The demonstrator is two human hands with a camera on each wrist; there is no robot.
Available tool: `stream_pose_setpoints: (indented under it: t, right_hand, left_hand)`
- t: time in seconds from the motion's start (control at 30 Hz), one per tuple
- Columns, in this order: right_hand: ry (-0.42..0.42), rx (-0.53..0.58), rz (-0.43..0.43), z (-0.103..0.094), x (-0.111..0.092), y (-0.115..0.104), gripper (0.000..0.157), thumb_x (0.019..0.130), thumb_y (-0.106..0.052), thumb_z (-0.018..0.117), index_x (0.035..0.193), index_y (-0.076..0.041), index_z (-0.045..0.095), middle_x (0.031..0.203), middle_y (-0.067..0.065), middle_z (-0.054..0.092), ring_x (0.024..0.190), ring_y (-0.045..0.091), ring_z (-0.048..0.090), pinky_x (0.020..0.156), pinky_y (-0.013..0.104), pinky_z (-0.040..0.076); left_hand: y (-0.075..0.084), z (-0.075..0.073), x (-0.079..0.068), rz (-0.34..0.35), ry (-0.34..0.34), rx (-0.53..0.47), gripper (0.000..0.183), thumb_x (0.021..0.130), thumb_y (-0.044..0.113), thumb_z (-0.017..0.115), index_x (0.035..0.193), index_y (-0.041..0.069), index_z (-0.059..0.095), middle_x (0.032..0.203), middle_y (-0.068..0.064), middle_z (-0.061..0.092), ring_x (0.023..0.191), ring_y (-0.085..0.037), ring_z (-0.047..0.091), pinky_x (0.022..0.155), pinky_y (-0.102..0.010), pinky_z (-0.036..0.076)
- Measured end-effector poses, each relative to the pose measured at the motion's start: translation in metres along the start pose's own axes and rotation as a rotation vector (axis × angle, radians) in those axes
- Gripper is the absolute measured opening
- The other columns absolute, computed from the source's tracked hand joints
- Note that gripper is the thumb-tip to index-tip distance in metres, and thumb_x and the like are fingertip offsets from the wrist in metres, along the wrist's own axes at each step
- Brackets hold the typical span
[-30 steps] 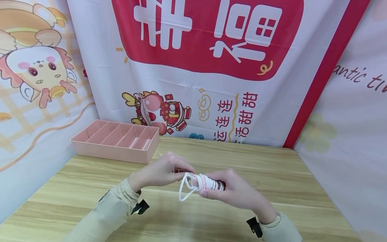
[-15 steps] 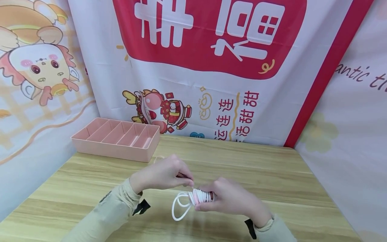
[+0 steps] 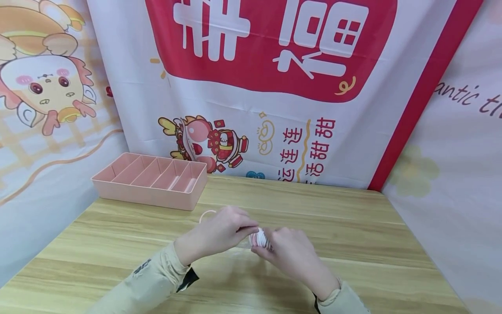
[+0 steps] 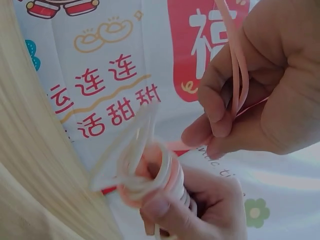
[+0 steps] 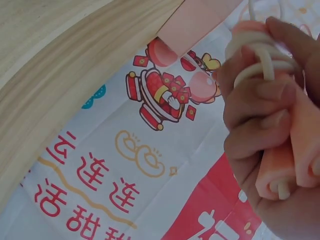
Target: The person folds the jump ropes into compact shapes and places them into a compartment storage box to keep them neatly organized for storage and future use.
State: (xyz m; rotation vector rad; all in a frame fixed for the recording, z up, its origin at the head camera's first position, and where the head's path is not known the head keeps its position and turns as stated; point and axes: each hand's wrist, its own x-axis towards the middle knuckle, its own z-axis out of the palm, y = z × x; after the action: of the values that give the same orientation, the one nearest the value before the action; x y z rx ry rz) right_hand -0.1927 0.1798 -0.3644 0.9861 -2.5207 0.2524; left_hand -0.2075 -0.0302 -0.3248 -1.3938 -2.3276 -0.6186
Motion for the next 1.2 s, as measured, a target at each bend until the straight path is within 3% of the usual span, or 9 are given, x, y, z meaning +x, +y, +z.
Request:
stream_pose_setpoints:
  t: [0.13,0.23,0.37,0.53,0.73,0.9,1.03,1.2]
  right_hand:
    - [0.056,0.014,0.123,0.0,0.002,0.0,0.027,0.087,-0.041,0.074,0.08,-0.018,0.061,0.057,-0.014,0.043,0.045,0.001,0.038,0.038,0.021,0.031]
    - [0.115,0.066,0.225,-0.002,0.004,0.001,0.023,0.089,-0.034,0.075,0.085,-0.015,0.064,0.057,-0.013,0.044,0.046,0.003,0.039,0.038,0.023,0.032]
    - [0.195,0.236,0.332,-0.006,0.007,0.001,0.018,0.091,-0.022,0.074,0.095,-0.005,0.069,0.062,-0.009,0.054,0.049,0.004,0.045,0.041,0.023,0.04]
    - [0.242,0.457,0.421,-0.013,0.008,0.001,0.013,0.093,-0.013,0.07,0.096,-0.001,0.07,0.065,-0.004,0.058,0.053,0.008,0.051,0.044,0.026,0.046]
    - [0.215,0.728,0.519,-0.021,0.009,0.004,0.018,0.097,-0.018,0.065,0.09,-0.002,0.067,0.062,0.004,0.056,0.046,0.013,0.048,0.037,0.027,0.041]
    - [0.175,0.947,0.634,-0.029,0.01,0.003,0.033,0.098,-0.03,0.063,0.087,0.0,0.062,0.064,0.014,0.056,0.041,0.015,0.043,0.034,0.026,0.036]
    - [0.136,1.003,0.658,-0.035,0.01,0.002,0.038,0.097,-0.036,0.062,0.089,0.001,0.062,0.069,0.02,0.057,0.043,0.016,0.045,0.035,0.028,0.038]
    - [0.125,1.045,0.647,-0.04,0.011,0.003,0.039,0.097,-0.037,0.062,0.093,0.002,0.063,0.072,0.02,0.059,0.044,0.016,0.046,0.036,0.028,0.04]
  left_hand:
    - [0.004,0.003,0.0,-0.014,0.076,0.038,0.013,0.091,0.008,0.072,0.102,0.005,0.077,0.088,-0.002,0.072,0.078,-0.011,0.066,0.069,-0.018,0.053]
    - [0.008,0.007,0.0,0.015,0.149,0.08,0.018,0.09,0.006,0.072,0.108,0.004,0.075,0.098,-0.005,0.073,0.088,-0.015,0.068,0.075,-0.021,0.054]
    - [0.012,0.013,0.002,0.085,0.253,0.132,0.023,0.089,0.002,0.072,0.112,0.002,0.072,0.107,-0.009,0.071,0.099,-0.018,0.067,0.087,-0.022,0.051]
    - [0.015,0.016,0.005,0.128,0.358,0.075,0.028,0.086,-0.003,0.073,0.114,-0.003,0.07,0.109,-0.012,0.071,0.1,-0.022,0.067,0.093,-0.022,0.047]
    - [0.019,0.014,0.006,0.147,0.438,-0.005,0.029,0.087,-0.003,0.072,0.115,-0.005,0.069,0.11,-0.014,0.07,0.102,-0.022,0.066,0.095,-0.021,0.045]
    - [0.018,0.014,0.006,0.148,0.476,-0.037,0.026,0.087,-0.002,0.073,0.113,-0.003,0.071,0.1,-0.009,0.072,0.089,-0.014,0.067,0.083,-0.015,0.049]
    - [0.014,0.014,0.006,0.145,0.498,-0.083,0.028,0.085,-0.003,0.074,0.113,-0.003,0.071,0.097,-0.008,0.073,0.085,-0.01,0.066,0.077,-0.013,0.049]
    - [0.009,0.011,0.008,0.111,0.517,-0.232,0.023,0.086,-0.004,0.073,0.109,-0.003,0.073,0.1,-0.009,0.073,0.09,-0.009,0.068,0.077,-0.015,0.051]
